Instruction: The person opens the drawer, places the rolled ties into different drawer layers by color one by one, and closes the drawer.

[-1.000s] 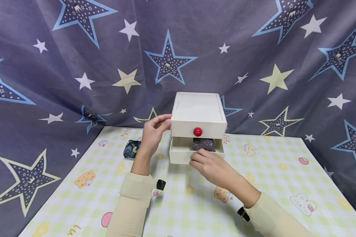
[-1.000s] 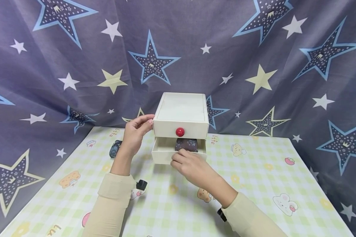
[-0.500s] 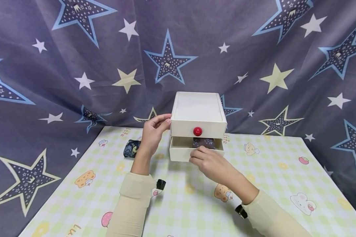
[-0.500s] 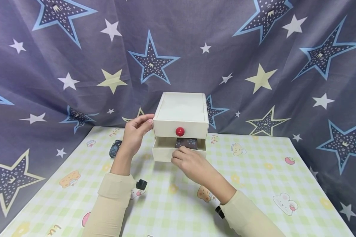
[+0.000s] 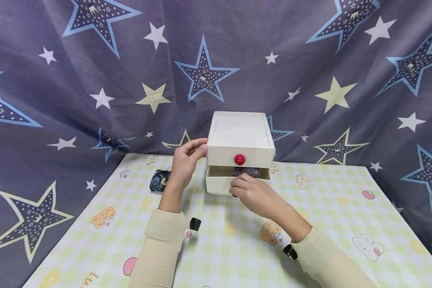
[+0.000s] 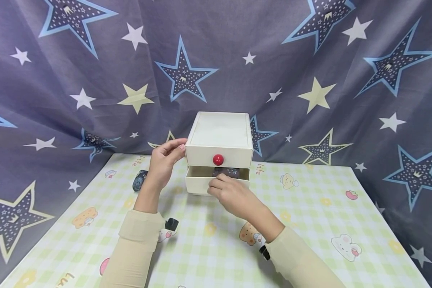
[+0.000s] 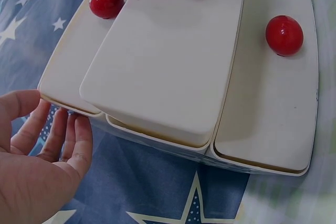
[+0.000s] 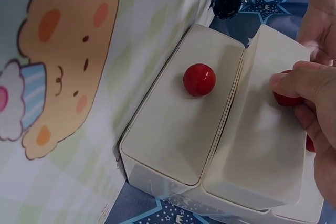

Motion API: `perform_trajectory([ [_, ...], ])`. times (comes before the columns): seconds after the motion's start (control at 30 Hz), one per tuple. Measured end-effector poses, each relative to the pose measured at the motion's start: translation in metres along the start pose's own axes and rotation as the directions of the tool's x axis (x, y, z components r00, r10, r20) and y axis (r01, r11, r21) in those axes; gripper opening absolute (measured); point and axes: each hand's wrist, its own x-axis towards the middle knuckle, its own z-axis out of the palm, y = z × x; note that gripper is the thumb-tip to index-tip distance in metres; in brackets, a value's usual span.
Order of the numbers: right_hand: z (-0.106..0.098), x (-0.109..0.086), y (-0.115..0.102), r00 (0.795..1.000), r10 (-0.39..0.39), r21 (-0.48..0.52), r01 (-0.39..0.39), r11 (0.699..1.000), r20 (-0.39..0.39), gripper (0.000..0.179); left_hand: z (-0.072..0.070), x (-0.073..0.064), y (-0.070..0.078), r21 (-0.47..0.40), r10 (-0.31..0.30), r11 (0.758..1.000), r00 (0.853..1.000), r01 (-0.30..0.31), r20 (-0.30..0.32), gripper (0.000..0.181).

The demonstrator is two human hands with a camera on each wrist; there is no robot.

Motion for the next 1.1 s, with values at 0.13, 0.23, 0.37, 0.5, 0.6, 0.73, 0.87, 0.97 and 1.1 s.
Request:
perform_trajectory([
  [0.13, -0.001, 0.001, 0.0, 1.0, 0.009, 0.007, -0.009, 1.0, 0.01, 0.022, 0.0, -0.001, 0.001, 0.003, -0.002, 1.0, 1.0, 0.002, 0.0, 0.03],
  [0.23, -0.001, 0.001, -0.001, 1.0, 0.012, -0.005, -0.012, 1.0, 0.017, 0.02, 0.001, -0.001, 0.002, 0.005, -0.003, 1.0, 1.0, 0.003, 0.002, 0.03],
  [0.37, -0.001, 0.001, -0.003, 1.0, 0.007, -0.034, -0.006, 0.999, 0.017, 0.017, 0.001, -0.001, 0.002, 0.004, -0.002, 1.0, 1.0, 0.002, 0.0, 0.03],
  [0.5, -0.002, 0.001, -0.006, 1.0, -0.003, -0.052, 0.004, 0.999, 0.012, 0.02, 0.0, 0.0, 0.001, 0.003, -0.001, 1.0, 1.0, 0.001, -0.001, 0.03],
  [0.6, -0.002, 0.001, -0.008, 1.0, -0.009, -0.061, 0.009, 0.998, 0.013, 0.021, -0.001, 0.0, 0.001, 0.003, -0.002, 1.0, 1.0, 0.002, -0.001, 0.03],
  [0.73, -0.003, 0.001, -0.012, 1.0, -0.01, -0.08, 0.012, 0.997, 0.017, 0.019, -0.001, 0.0, -0.001, 0.003, 0.001, 1.0, 1.0, -0.001, -0.002, 0.03],
  [0.87, -0.006, 0.0, -0.016, 1.0, -0.011, -0.089, 0.013, 0.996, 0.026, 0.018, 0.0, 0.0, -0.001, 0.003, 0.004, 1.0, 1.0, -0.004, -0.002, 0.03],
  [0.97, -0.008, -0.001, -0.019, 0.999, -0.014, -0.095, 0.017, 0.995, 0.032, 0.017, 0.0, 0.0, -0.001, 0.003, 0.004, 1.0, 1.0, -0.004, -0.001, 0.03],
  [1.1, -0.01, -0.002, -0.023, 0.999, -0.015, -0.104, 0.02, 0.994, 0.044, 0.015, 0.001, 0.0, 0.0, 0.0, 0.007, 1.0, 1.0, -0.007, -0.004, 0.031],
])
